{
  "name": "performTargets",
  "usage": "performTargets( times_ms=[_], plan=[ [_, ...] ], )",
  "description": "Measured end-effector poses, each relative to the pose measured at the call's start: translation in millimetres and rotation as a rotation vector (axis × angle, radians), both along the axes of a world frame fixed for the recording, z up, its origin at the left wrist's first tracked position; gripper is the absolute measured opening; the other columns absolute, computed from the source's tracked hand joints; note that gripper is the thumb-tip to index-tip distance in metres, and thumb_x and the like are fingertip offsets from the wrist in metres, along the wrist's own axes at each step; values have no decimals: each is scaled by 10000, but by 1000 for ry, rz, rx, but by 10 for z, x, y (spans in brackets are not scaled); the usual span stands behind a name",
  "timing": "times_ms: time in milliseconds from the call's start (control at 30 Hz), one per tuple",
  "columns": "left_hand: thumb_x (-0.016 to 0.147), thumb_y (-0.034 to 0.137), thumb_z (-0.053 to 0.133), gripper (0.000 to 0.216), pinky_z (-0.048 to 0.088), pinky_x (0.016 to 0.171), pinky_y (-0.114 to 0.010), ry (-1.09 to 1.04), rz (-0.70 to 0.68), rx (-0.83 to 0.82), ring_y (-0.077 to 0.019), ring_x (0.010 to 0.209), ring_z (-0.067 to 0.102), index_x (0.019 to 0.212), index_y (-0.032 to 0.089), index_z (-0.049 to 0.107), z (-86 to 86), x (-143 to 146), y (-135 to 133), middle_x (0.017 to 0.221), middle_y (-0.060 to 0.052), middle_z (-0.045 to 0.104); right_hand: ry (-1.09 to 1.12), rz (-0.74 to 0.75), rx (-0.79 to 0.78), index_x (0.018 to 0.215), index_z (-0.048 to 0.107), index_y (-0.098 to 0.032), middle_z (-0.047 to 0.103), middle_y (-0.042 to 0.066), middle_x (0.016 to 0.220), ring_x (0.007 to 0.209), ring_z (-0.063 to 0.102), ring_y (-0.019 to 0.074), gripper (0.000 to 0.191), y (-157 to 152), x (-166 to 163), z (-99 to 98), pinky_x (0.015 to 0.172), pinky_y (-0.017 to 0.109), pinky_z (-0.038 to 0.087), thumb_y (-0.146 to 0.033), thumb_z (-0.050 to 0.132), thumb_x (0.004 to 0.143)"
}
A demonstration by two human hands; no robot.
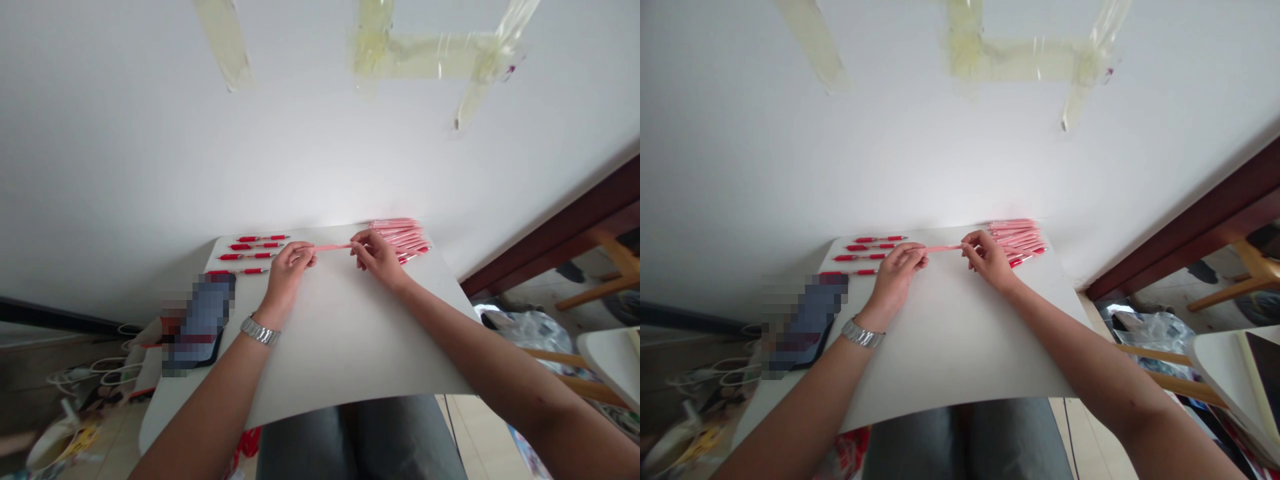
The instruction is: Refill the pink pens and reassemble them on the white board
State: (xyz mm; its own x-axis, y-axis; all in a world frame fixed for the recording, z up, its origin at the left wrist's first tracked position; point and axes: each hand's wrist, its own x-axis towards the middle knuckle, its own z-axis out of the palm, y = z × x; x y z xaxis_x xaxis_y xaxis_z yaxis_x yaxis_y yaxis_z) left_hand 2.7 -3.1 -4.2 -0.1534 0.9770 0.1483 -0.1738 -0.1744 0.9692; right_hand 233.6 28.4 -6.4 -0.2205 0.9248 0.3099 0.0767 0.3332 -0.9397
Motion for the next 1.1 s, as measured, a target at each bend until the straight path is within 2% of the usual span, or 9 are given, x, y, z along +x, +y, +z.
performTargets(
  times_ms=[200,400,600,667,800,967,1100],
  plan=[
    [836,434,866,325,577,864,-348,88,-44,22,-188,848,728,1023,192,755,4,14,-31,969,-58,760,130,-23,-96,1101,592,-231,664,-6,899,590,605,96,494,-15,-6,48,542,262,498,-673,717,917],
    [855,409,849,297,570,877,-343,121,-76,30,-184,865,730,1015,187,732,27,40,-52,982,-56,751,278,30,-241,1203,608,-246,672,5,1007,658,617,90,498,-15,-15,29,601,255,517,-613,760,901],
    [861,407,844,278,560,847,-345,148,-286,-39,-197,859,718,950,190,693,71,62,-108,902,-58,755,284,23,-297,1152,578,-277,682,23,1141,767,673,110,514,-24,-5,62,659,253,551,-670,755,872],
    [874,422,831,274,560,844,-343,181,-340,-49,-199,863,718,959,196,701,120,65,-134,918,-59,761,284,30,-301,1149,567,-279,689,18,1110,764,683,116,525,-21,-6,56,674,263,561,-684,751,870],
    [950,484,740,279,562,824,-336,288,-382,-22,-206,846,711,937,205,728,205,83,-177,883,-57,761,280,46,-279,1134,598,-268,636,-26,912,715,655,118,505,-17,-33,24,679,281,568,-672,757,875],
    [954,495,744,302,601,881,-375,230,-438,-40,-244,953,756,1056,211,735,191,142,-205,1010,-97,797,261,128,-237,1144,664,-235,601,-36,789,674,611,122,473,-58,-75,33,650,285,546,-647,729,920],
    [956,478,749,293,623,874,-388,193,-513,-47,-255,1026,762,1074,215,698,183,194,-237,1113,-116,795,194,162,-210,1178,680,-216,618,-33,751,653,605,129,500,-109,-87,75,660,303,548,-649,719,930]
  ],
)
